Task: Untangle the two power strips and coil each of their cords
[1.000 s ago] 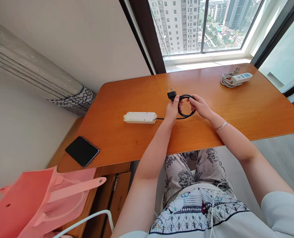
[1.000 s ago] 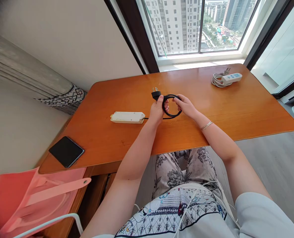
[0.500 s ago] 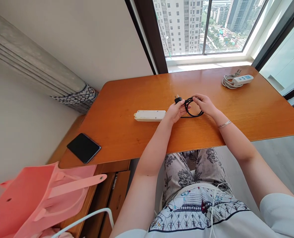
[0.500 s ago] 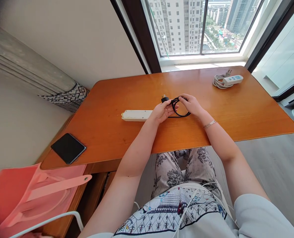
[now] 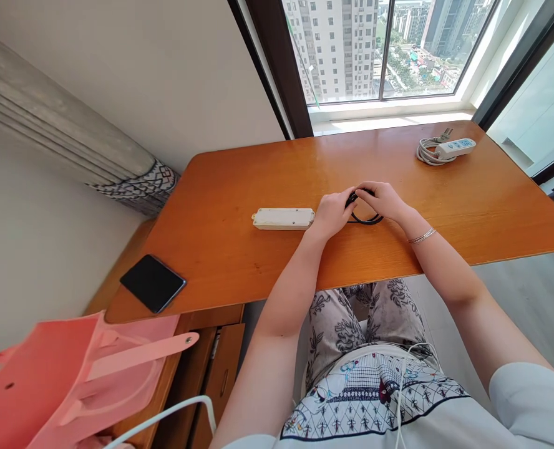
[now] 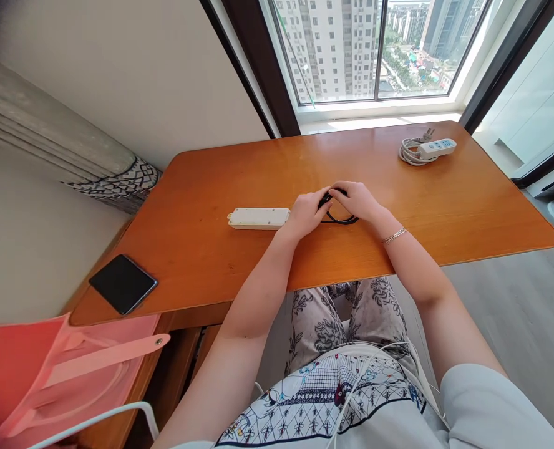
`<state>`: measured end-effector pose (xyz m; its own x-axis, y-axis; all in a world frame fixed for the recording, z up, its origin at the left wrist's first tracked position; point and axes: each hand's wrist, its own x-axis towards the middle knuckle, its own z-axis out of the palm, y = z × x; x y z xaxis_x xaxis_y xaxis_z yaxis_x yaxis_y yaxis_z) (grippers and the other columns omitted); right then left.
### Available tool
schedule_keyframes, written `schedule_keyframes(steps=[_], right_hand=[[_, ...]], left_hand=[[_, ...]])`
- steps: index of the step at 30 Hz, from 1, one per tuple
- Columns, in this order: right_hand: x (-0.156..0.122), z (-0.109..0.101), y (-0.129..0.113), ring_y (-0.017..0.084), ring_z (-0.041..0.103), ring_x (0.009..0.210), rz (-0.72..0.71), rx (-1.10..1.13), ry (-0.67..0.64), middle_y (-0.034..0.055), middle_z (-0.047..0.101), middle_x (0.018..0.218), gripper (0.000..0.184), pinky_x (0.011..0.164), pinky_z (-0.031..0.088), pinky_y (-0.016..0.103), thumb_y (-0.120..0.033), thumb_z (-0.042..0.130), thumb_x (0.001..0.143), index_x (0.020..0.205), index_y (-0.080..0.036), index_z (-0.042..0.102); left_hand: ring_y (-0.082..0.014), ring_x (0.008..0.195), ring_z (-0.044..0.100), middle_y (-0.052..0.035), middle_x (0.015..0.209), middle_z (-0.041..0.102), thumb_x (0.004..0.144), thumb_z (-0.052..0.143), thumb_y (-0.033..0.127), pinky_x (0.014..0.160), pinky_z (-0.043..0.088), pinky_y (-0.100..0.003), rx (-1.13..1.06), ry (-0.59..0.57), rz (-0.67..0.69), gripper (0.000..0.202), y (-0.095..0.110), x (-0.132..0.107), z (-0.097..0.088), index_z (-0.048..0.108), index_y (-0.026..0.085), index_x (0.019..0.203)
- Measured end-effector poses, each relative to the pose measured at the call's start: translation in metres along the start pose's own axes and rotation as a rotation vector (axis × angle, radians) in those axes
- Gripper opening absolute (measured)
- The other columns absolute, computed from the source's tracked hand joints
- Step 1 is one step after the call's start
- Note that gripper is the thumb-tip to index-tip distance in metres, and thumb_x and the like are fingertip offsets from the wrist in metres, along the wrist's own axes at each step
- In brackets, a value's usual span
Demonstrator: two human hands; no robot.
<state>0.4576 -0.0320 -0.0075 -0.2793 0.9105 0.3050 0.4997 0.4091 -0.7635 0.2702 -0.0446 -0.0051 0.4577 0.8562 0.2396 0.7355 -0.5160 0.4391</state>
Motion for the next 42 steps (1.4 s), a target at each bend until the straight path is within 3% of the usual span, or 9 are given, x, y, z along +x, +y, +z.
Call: schedule_keyframes(steps=[5, 9, 13, 17, 21, 25, 33, 37, 42], right_hand=[[0.001, 0.005, 0.005, 0.014, 0.058, 0.072, 0.14, 0.096, 0.066, 0.0006, 0.068, 0.083, 0.034, 0.073, 0.048, 0.029, -0.037, 0.067, 0.089, 0.115, -0.016, 0.068], [0.004, 0.009, 0.008, 0.009, 0.049, 0.057, 0.296, 0.412, 0.003, -0.0061, 0.056, 0.067, 0.021, 0.056, 0.043, 0.023, -0.027, 0.069, 0.088, 0.105, -0.016, 0.065], [0.003, 0.005, 0.002, 0.009, 0.055, 0.06, 0.438, 0.713, -0.084, -0.004, 0.058, 0.064, 0.02, 0.059, 0.048, 0.022, -0.027, 0.079, 0.083, 0.09, -0.015, 0.065], [0.001, 0.002, -0.006, 0.012, 0.06, 0.064, 0.586, 0.951, -0.155, -0.003, 0.058, 0.066, 0.019, 0.063, 0.053, 0.025, -0.025, 0.08, 0.084, 0.09, -0.015, 0.064], [0.002, 0.009, -0.011, 0.006, 0.036, 0.048, 0.522, 0.957, -0.001, -0.0106, 0.037, 0.056, 0.016, 0.053, 0.043, 0.019, -0.028, 0.072, 0.091, 0.089, -0.016, 0.063], [0.004, 0.014, -0.012, 0.005, 0.021, 0.046, 0.482, 0.885, 0.066, -0.0118, 0.027, 0.055, 0.03, 0.046, 0.031, 0.019, -0.042, 0.071, 0.092, 0.079, -0.019, 0.056], [0.009, 0.012, -0.005, 0.006, 0.019, 0.046, 0.421, 0.704, 0.107, -0.0095, 0.028, 0.053, 0.046, 0.041, 0.02, 0.02, -0.058, 0.07, 0.089, 0.07, -0.022, 0.048], [0.007, 0.012, -0.005, 0.006, 0.02, 0.047, 0.388, 0.689, 0.112, -0.0089, 0.028, 0.054, 0.05, 0.04, 0.02, 0.02, -0.063, 0.072, 0.084, 0.069, -0.023, 0.046], [0.004, 0.013, -0.009, 0.006, 0.021, 0.048, 0.351, 0.704, 0.129, -0.009, 0.027, 0.056, 0.053, 0.042, 0.021, 0.021, -0.068, 0.073, 0.081, 0.073, -0.023, 0.046]], left_hand=[[-0.0299, 0.111, 0.069, -0.0146, 0.118, 0.075, 0.101, 0.045, 0.026, 0.097, 0.052, -0.041, -0.052, 0.02, -0.095, 0.037, -0.001, 0.002, 0.006, 0.067, 0.018, 0.13], [-0.0335, 0.111, 0.068, -0.0194, 0.114, 0.073, 0.101, 0.042, 0.024, 0.1, 0.049, -0.045, -0.117, 0.075, -0.209, 0.032, -0.004, 0.004, 0.011, 0.068, 0.015, 0.118], [-0.0348, 0.115, 0.065, -0.0187, 0.11, 0.072, 0.099, 0.046, 0.024, 0.107, 0.043, -0.046, -0.212, 0.196, -0.267, 0.022, -0.009, 0.005, 0.012, 0.065, 0.017, 0.108], [-0.0349, 0.116, 0.064, -0.0157, 0.102, 0.071, 0.096, 0.051, 0.021, 0.111, 0.04, -0.047, -0.327, 0.261, -0.34, 0.01, -0.012, 0.006, 0.009, 0.061, 0.02, 0.095], [-0.0359, 0.113, 0.064, -0.0145, 0.098, 0.071, 0.095, 0.053, 0.022, 0.11, 0.041, -0.049, -0.412, 0.199, -0.394, 0.006, -0.009, 0.005, 0.006, 0.056, 0.023, 0.09], [-0.0369, 0.112, 0.065, -0.014, 0.1, 0.07, 0.093, 0.055, 0.021, 0.109, 0.041, -0.052, -0.374, 0.106, -0.399, 0.004, -0.004, 0.003, 0.004, 0.053, 0.024, 0.092], [-0.0366, 0.108, 0.065, -0.0105, 0.095, 0.068, 0.082, 0.066, 0.015, 0.108, 0.043, -0.052, -0.472, 0.079, -0.386, 0.017, 0.002, 0.001, 0.0, 0.053, 0.023, 0.09], [-0.0314, 0.104, 0.066, -0.0075, 0.097, 0.07, 0.076, 0.064, 0.007, 0.109, 0.044, -0.048, -0.604, 0.124, -0.327, 0.033, 0.005, -0.001, -0.002, 0.061, 0.022, 0.106], [-0.0207, 0.076, 0.069, 0.0007, 0.078, 0.067, 0.072, 0.057, 0.004, 0.093, 0.052, -0.037, -0.907, 0.081, -0.356, 0.037, 0.007, 0.001, -0.004, 0.065, 0.021, 0.104]])
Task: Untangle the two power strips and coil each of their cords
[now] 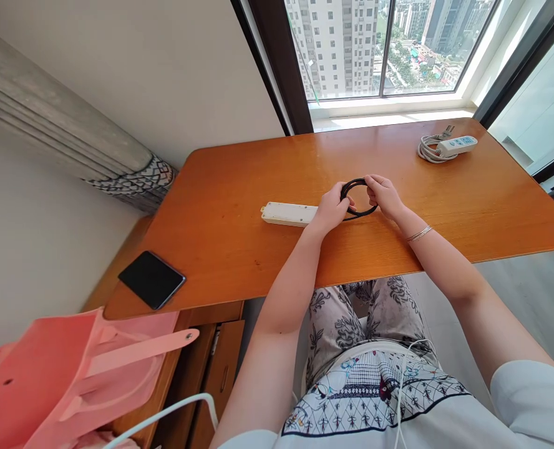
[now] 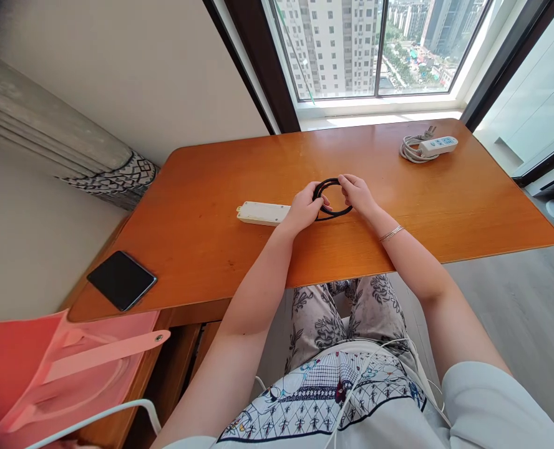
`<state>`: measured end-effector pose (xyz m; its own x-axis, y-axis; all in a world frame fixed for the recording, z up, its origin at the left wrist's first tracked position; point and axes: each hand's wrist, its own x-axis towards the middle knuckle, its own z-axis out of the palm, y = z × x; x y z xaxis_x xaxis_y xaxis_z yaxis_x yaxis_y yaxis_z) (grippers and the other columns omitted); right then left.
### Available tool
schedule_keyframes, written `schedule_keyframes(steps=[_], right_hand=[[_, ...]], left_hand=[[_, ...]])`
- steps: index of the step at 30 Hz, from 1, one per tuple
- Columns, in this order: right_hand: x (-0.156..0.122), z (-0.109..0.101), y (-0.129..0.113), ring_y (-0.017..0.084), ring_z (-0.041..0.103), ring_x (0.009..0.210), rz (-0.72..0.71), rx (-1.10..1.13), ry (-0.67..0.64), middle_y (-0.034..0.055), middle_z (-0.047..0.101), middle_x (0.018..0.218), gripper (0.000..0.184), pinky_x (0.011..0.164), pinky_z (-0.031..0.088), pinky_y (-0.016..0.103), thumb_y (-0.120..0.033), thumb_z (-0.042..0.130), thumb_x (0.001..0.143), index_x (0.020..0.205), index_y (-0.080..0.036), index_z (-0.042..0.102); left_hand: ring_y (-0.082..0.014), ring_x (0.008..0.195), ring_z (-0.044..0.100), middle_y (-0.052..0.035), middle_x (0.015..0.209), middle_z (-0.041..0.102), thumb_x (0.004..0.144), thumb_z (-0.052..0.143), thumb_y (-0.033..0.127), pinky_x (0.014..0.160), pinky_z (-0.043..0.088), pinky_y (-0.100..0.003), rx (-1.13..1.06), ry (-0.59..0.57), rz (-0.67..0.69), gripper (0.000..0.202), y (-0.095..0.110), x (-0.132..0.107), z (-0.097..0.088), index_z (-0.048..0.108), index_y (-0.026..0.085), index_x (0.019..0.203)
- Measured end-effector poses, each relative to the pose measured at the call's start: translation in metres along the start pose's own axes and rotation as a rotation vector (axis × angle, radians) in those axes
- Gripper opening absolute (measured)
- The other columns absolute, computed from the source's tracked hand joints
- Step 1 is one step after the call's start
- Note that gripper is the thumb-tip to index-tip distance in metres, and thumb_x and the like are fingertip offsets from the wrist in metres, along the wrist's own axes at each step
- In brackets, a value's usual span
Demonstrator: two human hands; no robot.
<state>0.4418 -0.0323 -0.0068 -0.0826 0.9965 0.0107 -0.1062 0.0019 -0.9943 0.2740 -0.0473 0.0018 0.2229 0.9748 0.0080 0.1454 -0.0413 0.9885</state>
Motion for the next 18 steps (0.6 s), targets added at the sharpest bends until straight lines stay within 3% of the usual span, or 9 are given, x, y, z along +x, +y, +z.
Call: schedule_keyframes(steps=[4, 7, 11, 15, 18], right_hand=[[-0.002, 0.0, -0.003, 0.007, 0.021, 0.049, 0.014, 0.024, -0.026, -0.01, 0.025, 0.056, 0.048, 0.043, 0.02, 0.021, -0.064, 0.074, 0.082, 0.078, -0.022, 0.05], [-0.004, -0.001, -0.005, 0.007, 0.023, 0.05, 0.016, 0.044, -0.049, -0.0102, 0.026, 0.056, 0.043, 0.045, 0.024, 0.02, -0.059, 0.074, 0.083, 0.08, -0.021, 0.055], [-0.006, -0.001, -0.009, 0.006, 0.022, 0.048, 0.05, 0.085, -0.072, -0.0108, 0.028, 0.057, 0.037, 0.046, 0.027, 0.02, -0.053, 0.074, 0.085, 0.084, -0.02, 0.057], [-0.006, 0.0, -0.01, 0.005, 0.027, 0.048, 0.074, 0.134, -0.084, -0.0093, 0.038, 0.059, 0.041, 0.047, 0.034, 0.019, -0.054, 0.075, 0.086, 0.08, -0.02, 0.053], [-0.005, 0.0, -0.01, 0.006, 0.037, 0.05, 0.124, 0.173, -0.097, -0.0074, 0.045, 0.061, 0.039, 0.05, 0.041, 0.02, -0.054, 0.077, 0.085, 0.083, -0.019, 0.058]], left_hand=[[-0.0194, 0.07, 0.071, 0.0031, 0.063, 0.061, 0.074, 0.055, 0.008, 0.081, 0.054, -0.032, -0.181, -0.075, -0.121, 0.024, 0.004, 0.003, -0.004, 0.064, 0.019, 0.094], [-0.0195, 0.065, 0.069, 0.0032, 0.054, 0.053, 0.088, 0.058, 0.026, 0.078, 0.055, -0.032, -0.314, -0.129, -0.197, 0.011, 0.004, 0.005, -0.007, 0.066, 0.018, 0.087], [-0.0143, 0.052, 0.058, 0.0049, 0.05, 0.044, 0.097, 0.059, 0.048, 0.079, 0.056, -0.031, -0.443, -0.093, -0.263, 0.035, 0.001, 0.008, -0.006, 0.06, 0.019, 0.076], [-0.0104, 0.048, 0.048, 0.0064, 0.053, 0.041, 0.099, 0.059, 0.046, 0.077, 0.057, -0.031, -0.529, -0.032, -0.27, 0.039, -0.001, 0.008, -0.001, 0.054, 0.019, 0.072], [-0.0093, 0.047, 0.044, 0.0068, 0.053, 0.039, 0.102, 0.055, 0.044, 0.074, 0.056, -0.03, -0.551, 0.009, -0.275, 0.04, 0.0, 0.008, 0.003, 0.052, 0.019, 0.07]])
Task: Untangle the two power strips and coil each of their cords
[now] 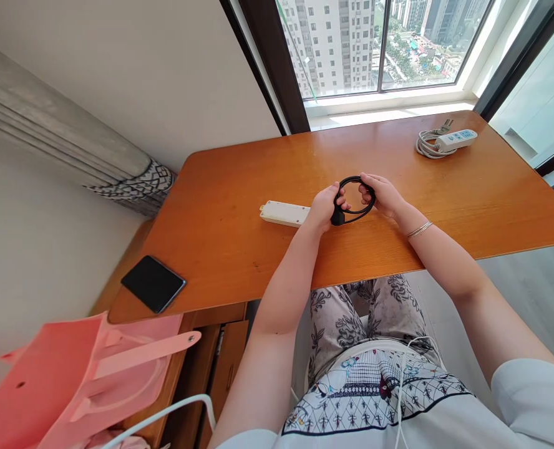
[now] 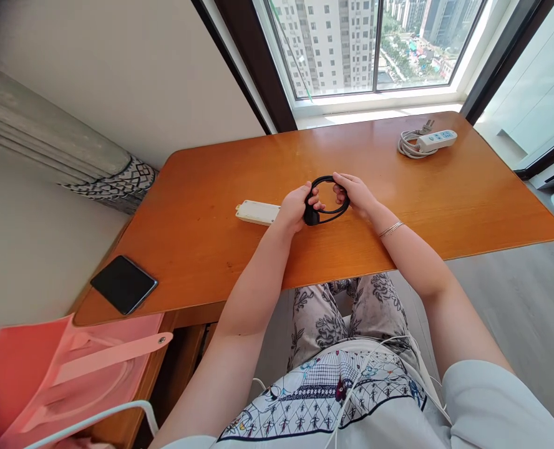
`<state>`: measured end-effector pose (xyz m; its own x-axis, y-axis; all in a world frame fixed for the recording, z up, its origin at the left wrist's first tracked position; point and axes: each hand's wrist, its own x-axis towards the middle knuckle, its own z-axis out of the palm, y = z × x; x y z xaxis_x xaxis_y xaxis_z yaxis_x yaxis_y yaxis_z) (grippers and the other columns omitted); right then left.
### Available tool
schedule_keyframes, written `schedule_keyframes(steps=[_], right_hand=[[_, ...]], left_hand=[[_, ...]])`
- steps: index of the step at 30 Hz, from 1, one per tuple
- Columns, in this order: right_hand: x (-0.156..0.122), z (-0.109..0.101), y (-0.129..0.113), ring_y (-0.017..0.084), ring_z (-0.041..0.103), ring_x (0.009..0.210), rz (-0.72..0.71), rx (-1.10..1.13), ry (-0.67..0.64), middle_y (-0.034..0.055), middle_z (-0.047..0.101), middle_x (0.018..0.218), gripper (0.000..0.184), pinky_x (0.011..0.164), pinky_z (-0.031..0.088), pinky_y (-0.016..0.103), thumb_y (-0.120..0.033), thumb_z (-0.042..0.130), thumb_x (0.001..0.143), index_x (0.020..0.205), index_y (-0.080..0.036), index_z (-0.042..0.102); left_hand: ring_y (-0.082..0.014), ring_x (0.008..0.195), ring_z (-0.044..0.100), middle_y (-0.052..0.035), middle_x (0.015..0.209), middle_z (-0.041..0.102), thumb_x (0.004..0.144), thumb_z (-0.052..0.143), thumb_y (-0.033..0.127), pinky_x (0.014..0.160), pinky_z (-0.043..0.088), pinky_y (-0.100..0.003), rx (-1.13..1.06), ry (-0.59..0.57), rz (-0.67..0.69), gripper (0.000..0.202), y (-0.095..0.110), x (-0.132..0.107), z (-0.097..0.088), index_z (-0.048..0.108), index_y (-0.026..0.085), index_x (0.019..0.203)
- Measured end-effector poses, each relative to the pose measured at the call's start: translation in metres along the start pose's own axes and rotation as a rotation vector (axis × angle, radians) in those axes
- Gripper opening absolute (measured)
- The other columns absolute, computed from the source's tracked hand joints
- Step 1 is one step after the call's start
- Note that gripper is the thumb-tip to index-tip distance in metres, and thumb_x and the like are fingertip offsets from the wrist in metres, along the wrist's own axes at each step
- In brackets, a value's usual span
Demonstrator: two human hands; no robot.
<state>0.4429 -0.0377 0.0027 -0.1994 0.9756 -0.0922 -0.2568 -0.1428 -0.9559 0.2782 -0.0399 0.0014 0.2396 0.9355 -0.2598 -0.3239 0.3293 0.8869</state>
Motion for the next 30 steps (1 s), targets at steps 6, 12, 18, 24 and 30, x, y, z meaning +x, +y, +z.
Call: schedule_keyframes(steps=[6, 12, 18, 24, 30], right_hand=[[0.001, -0.003, -0.001, 0.01, 0.056, 0.057, 0.208, 0.026, 0.006, -0.0012, 0.059, 0.066, 0.029, 0.058, 0.052, 0.023, -0.043, 0.072, 0.093, 0.092, -0.014, 0.068], [0.0, 0.0, -0.007, 0.012, 0.054, 0.059, 0.266, 0.179, -0.004, -0.0027, 0.052, 0.062, 0.036, 0.062, 0.055, 0.027, -0.049, 0.055, 0.103, 0.088, -0.017, 0.063], [0.001, 0.007, -0.007, 0.007, 0.024, 0.045, 0.058, 0.193, 0.067, -0.0108, 0.026, 0.054, 0.045, 0.049, 0.042, 0.02, -0.063, 0.061, 0.095, 0.085, -0.02, 0.058], [-0.001, 0.0, -0.012, 0.006, 0.019, 0.044, -0.032, 0.097, 0.146, -0.012, 0.02, 0.053, 0.047, 0.042, 0.03, 0.019, -0.065, 0.068, 0.09, 0.081, -0.019, 0.057], [-0.002, -0.006, -0.018, 0.004, 0.017, 0.043, -0.042, -0.039, 0.18, -0.0116, 0.023, 0.053, 0.045, 0.04, 0.025, 0.018, -0.058, 0.066, 0.094, 0.076, -0.017, 0.057]], left_hand=[[-0.008, 0.045, 0.04, 0.0079, 0.05, 0.035, 0.104, 0.051, 0.041, 0.067, 0.055, -0.026, -0.007, 0.101, 0.012, 0.04, 0.001, 0.0, 0.004, 0.049, 0.02, 0.07], [-0.0085, 0.047, 0.044, 0.0075, 0.053, 0.037, 0.1, 0.059, 0.046, 0.074, 0.056, -0.027, -0.08, 0.181, 0.104, 0.04, 0.003, -0.003, 0.008, 0.049, 0.02, 0.07], [-0.0126, 0.063, 0.065, 0.0051, 0.056, 0.046, 0.101, 0.057, 0.045, 0.079, 0.056, -0.027, -0.082, 0.145, 0.116, 0.037, 0.001, -0.013, 0.021, 0.052, 0.02, 0.075], [-0.0206, 0.088, 0.076, 0.0, 0.064, 0.062, 0.101, 0.056, 0.042, 0.091, 0.059, -0.036, -0.159, -0.007, 0.032, 0.033, 0.001, -0.025, 0.028, 0.055, 0.018, 0.078], [-0.0221, 0.101, 0.076, -0.0075, 0.079, 0.074, 0.105, 0.044, 0.029, 0.098, 0.058, -0.042, -0.173, -0.037, -0.043, 0.029, -0.009, -0.024, 0.03, 0.057, 0.017, 0.082]])
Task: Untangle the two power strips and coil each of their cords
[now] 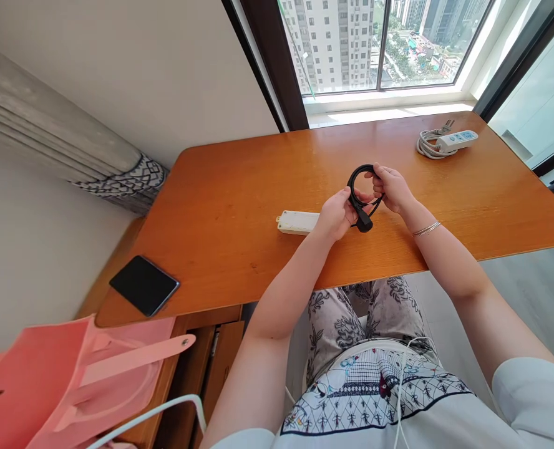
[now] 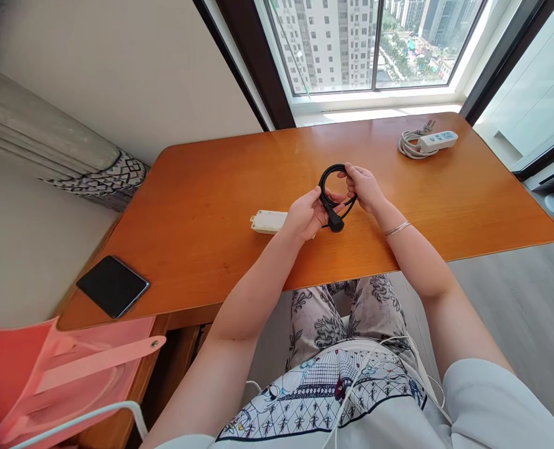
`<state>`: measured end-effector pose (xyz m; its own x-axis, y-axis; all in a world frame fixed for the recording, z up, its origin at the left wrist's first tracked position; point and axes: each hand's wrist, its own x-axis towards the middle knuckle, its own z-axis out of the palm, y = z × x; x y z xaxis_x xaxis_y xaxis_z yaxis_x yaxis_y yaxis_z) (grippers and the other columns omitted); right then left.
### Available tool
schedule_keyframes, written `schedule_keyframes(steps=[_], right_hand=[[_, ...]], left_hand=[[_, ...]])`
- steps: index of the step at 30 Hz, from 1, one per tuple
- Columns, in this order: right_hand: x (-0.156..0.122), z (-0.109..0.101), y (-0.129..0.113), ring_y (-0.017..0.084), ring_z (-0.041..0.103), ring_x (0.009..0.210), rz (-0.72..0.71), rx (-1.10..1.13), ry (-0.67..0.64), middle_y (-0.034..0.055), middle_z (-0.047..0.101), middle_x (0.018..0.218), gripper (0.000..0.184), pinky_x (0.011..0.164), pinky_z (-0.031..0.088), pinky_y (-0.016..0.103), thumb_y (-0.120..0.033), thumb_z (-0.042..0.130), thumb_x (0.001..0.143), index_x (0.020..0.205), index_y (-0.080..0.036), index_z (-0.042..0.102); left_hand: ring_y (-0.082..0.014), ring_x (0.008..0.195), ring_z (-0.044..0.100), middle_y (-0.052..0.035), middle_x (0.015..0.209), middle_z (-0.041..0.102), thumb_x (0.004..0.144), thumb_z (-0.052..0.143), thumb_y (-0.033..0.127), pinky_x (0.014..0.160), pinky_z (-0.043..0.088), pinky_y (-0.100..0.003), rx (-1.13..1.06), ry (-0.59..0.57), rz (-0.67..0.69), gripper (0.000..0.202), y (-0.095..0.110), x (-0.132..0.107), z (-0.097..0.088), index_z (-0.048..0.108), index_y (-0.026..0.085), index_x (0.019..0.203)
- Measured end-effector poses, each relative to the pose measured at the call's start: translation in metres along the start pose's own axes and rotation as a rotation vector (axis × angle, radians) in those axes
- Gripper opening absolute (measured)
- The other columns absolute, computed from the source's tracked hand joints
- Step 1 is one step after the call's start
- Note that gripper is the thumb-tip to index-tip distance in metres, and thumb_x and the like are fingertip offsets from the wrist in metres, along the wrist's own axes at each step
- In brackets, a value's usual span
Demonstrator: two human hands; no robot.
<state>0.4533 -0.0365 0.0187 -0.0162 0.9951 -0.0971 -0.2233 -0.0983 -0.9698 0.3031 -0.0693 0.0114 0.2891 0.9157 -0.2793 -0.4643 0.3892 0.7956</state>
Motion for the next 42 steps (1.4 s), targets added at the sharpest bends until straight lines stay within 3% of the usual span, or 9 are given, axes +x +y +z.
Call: schedule_keyframes(steps=[4, 10, 16, 22, 26, 29, 32, 38, 42], right_hand=[[0.002, -0.003, -0.001, 0.004, 0.017, 0.043, 0.015, 0.003, 0.021, -0.0118, 0.024, 0.052, 0.046, 0.04, 0.023, 0.018, -0.057, 0.066, 0.095, 0.075, -0.016, 0.058], [0.004, -0.008, -0.005, 0.004, 0.017, 0.042, 0.036, 0.01, -0.013, -0.0122, 0.023, 0.051, 0.05, 0.038, 0.022, 0.019, -0.064, 0.066, 0.092, 0.077, -0.017, 0.058], [0.006, -0.013, -0.003, 0.004, 0.017, 0.042, 0.048, 0.003, -0.076, -0.0125, 0.022, 0.052, 0.048, 0.038, 0.022, 0.019, -0.063, 0.067, 0.091, 0.079, -0.017, 0.058], [0.006, -0.014, -0.005, 0.004, 0.016, 0.043, 0.066, 0.017, -0.086, -0.0123, 0.022, 0.052, 0.047, 0.039, 0.022, 0.019, -0.061, 0.067, 0.091, 0.08, -0.017, 0.059], [0.005, -0.013, -0.008, 0.005, 0.015, 0.043, 0.094, 0.014, -0.091, -0.0123, 0.022, 0.053, 0.045, 0.039, 0.021, 0.018, -0.058, 0.066, 0.094, 0.079, -0.016, 0.06], [0.003, -0.014, -0.01, 0.005, 0.016, 0.044, 0.12, -0.009, -0.118, -0.0116, 0.024, 0.053, 0.042, 0.039, 0.022, 0.018, -0.053, 0.063, 0.097, 0.08, -0.015, 0.06], [0.0, -0.015, -0.012, 0.005, 0.018, 0.044, 0.139, -0.072, -0.146, -0.011, 0.026, 0.054, 0.039, 0.039, 0.023, 0.017, -0.049, 0.062, 0.099, 0.08, -0.015, 0.06], [-0.004, -0.012, -0.01, 0.004, 0.022, 0.043, 0.125, -0.234, -0.161, -0.0103, 0.029, 0.052, 0.035, 0.04, 0.023, 0.017, -0.039, 0.062, 0.101, 0.078, -0.013, 0.062], [-0.004, -0.012, -0.008, 0.003, 0.023, 0.042, 0.144, -0.265, -0.177, -0.0102, 0.03, 0.052, 0.034, 0.039, 0.023, 0.018, -0.038, 0.065, 0.098, 0.077, -0.012, 0.064]], left_hand=[[-0.0196, 0.106, 0.073, -0.0092, 0.092, 0.077, 0.105, 0.038, 0.023, 0.102, 0.054, -0.039, 0.224, -0.021, 0.104, 0.026, -0.008, 0.005, -0.005, 0.058, 0.017, 0.089], [-0.0218, 0.112, 0.067, -0.0095, 0.11, 0.076, 0.097, 0.055, 0.033, 0.107, 0.049, -0.038, 0.807, -0.168, 0.351, 0.02, 0.003, 0.011, -0.026, 0.066, 0.016, 0.1], [-0.0247, 0.109, 0.071, -0.0114, 0.113, 0.074, 0.091, 0.063, 0.041, 0.103, 0.053, -0.041, 0.888, -0.294, 0.209, 0.043, 0.016, 0.008, -0.036, 0.062, 0.014, 0.124], [-0.0269, 0.108, 0.07, -0.0079, 0.113, 0.076, 0.073, 0.083, 0.037, 0.099, 0.054, -0.041, 1.18, -0.42, 0.15, 0.057, 0.024, 0.0, -0.037, 0.065, 0.021, 0.124], [-0.0273, 0.101, 0.071, -0.0066, 0.106, 0.077, 0.069, 0.087, 0.04, 0.092, 0.055, -0.04, 1.339, -0.327, 0.193, 0.056, 0.018, -0.001, -0.032, 0.066, 0.021, 0.117], [-0.029, 0.098, 0.072, -0.0062, 0.101, 0.076, 0.061, 0.092, 0.048, 0.089, 0.056, -0.04, 1.397, -0.181, 0.236, 0.079, 0.012, -0.003, -0.025, 0.06, 0.02, 0.128], [-0.0295, 0.099, 0.072, -0.0057, 0.1, 0.076, 0.057, 0.095, 0.049, 0.091, 0.056, -0.04, 1.433, -0.148, 0.248, 0.098, 0.01, -0.007, -0.02, 0.052, 0.02, 0.141], [-0.0232, 0.089, 0.073, -0.0022, 0.096, 0.074, 0.062, 0.093, 0.04, 0.091, 0.056, -0.038, 1.287, -0.342, 0.205, 0.13, 0.012, -0.007, -0.032, 0.017, 0.021, 0.165], [-0.0243, 0.095, 0.073, -0.0097, 0.108, 0.073, 0.064, 0.091, 0.038, 0.097, 0.053, -0.041, 1.199, -0.456, 0.286, 0.138, 0.014, -0.003, -0.043, 0.002, 0.019, 0.168]])
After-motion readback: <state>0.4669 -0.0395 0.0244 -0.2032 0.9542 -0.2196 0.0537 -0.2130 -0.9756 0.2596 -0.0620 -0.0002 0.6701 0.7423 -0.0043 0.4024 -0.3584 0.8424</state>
